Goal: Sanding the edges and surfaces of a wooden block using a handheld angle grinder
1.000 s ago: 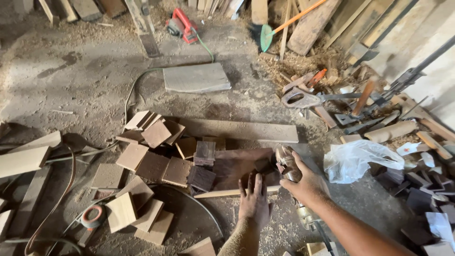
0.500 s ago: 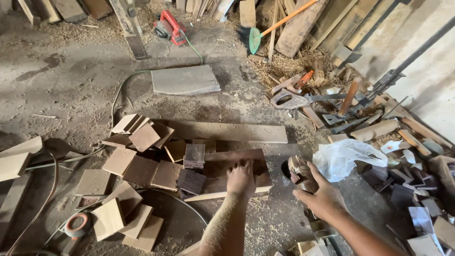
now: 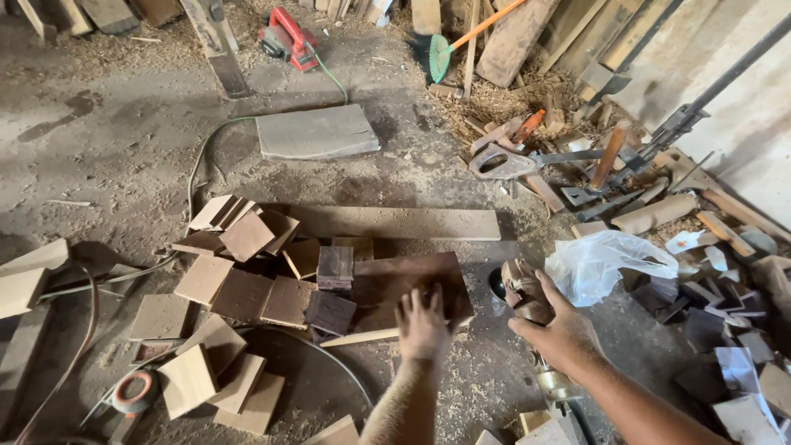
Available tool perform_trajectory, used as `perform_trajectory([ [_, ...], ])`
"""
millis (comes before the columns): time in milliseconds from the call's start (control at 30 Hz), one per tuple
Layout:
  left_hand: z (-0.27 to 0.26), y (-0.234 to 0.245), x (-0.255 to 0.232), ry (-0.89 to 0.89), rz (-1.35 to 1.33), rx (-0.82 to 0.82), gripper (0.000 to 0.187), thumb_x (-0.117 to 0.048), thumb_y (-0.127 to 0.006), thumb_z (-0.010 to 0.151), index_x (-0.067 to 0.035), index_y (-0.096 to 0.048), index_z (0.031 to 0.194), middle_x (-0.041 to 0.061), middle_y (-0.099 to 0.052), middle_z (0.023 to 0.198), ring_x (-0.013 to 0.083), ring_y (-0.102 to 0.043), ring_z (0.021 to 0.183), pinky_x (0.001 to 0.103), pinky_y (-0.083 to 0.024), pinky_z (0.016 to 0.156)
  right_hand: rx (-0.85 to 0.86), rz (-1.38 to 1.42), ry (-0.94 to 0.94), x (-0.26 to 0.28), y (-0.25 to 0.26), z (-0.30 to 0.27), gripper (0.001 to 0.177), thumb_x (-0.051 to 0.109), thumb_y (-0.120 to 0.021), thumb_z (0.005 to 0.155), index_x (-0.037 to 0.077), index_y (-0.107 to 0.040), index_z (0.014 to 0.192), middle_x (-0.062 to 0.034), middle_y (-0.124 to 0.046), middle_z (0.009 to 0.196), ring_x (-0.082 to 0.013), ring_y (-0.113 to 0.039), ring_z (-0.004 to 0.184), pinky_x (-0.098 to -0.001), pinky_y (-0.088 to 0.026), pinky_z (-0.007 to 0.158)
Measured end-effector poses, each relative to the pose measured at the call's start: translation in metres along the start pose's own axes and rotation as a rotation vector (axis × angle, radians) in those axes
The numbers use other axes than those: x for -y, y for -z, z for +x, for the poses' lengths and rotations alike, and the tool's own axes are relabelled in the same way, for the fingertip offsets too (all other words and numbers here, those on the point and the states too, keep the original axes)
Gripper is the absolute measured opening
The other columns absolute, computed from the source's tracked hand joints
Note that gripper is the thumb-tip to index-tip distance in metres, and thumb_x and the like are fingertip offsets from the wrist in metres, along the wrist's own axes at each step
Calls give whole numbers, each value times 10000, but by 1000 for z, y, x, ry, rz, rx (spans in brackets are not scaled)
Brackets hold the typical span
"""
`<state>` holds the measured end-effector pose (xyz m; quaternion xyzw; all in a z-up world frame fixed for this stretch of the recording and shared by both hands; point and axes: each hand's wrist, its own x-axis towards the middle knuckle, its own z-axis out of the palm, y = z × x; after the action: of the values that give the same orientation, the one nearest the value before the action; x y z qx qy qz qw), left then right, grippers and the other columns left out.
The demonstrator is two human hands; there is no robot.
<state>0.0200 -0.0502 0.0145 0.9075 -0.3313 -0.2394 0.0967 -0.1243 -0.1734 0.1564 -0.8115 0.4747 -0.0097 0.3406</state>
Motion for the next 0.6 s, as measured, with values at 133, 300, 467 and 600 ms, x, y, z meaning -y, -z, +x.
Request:
perform_trajectory([
  [133, -15, -26, -8, -39, -27, -219, 974, -801, -224, 975, -89, -75, 1622, 245, -59, 1686, 426, -159, 1526, 707, -108, 1193, 73, -66, -74, 33, 0, -11, 1078, 308, -782, 791, 387, -119, 1637, -132, -670, 1339, -253, -768, 828, -328, -618, 590],
  [300, -49, -10, -4, -239, 181, -135, 794, -617, -191, 1036, -114, -77, 1639, 192, 84, 1715, 380, 17, 1564, 719, -56, 1193, 78, -66, 2, 47, -15, -12, 1107, 271, -770, 778, 412, -95, 1644, -129, -722, 1181, -236, -719, 665, -304, -588, 497],
  [467, -33, -33, 4, -289, 184, -269, 826, -643, -274, 1027, -93, -122, 1625, 241, -49, 1691, 442, -86, 1526, 682, -63, 1191, -9, -244, 140, 44, -33, -1, 1063, 439, -771, 716, 350, -234, 1629, -97, -571, 1390, -252, -691, 977, -335, -627, 743],
  [600, 4, -92, 16, -360, 307, -944, 1009, -711, -350, 890, -29, -151, 1606, 272, -154, 1658, 420, -175, 1508, 657, -79, 1255, 41, -162, 121, 49, -39, -1, 1048, 355, -761, 746, 305, -228, 1647, -106, -716, 1181, -208, -717, 739, -280, -595, 583],
])
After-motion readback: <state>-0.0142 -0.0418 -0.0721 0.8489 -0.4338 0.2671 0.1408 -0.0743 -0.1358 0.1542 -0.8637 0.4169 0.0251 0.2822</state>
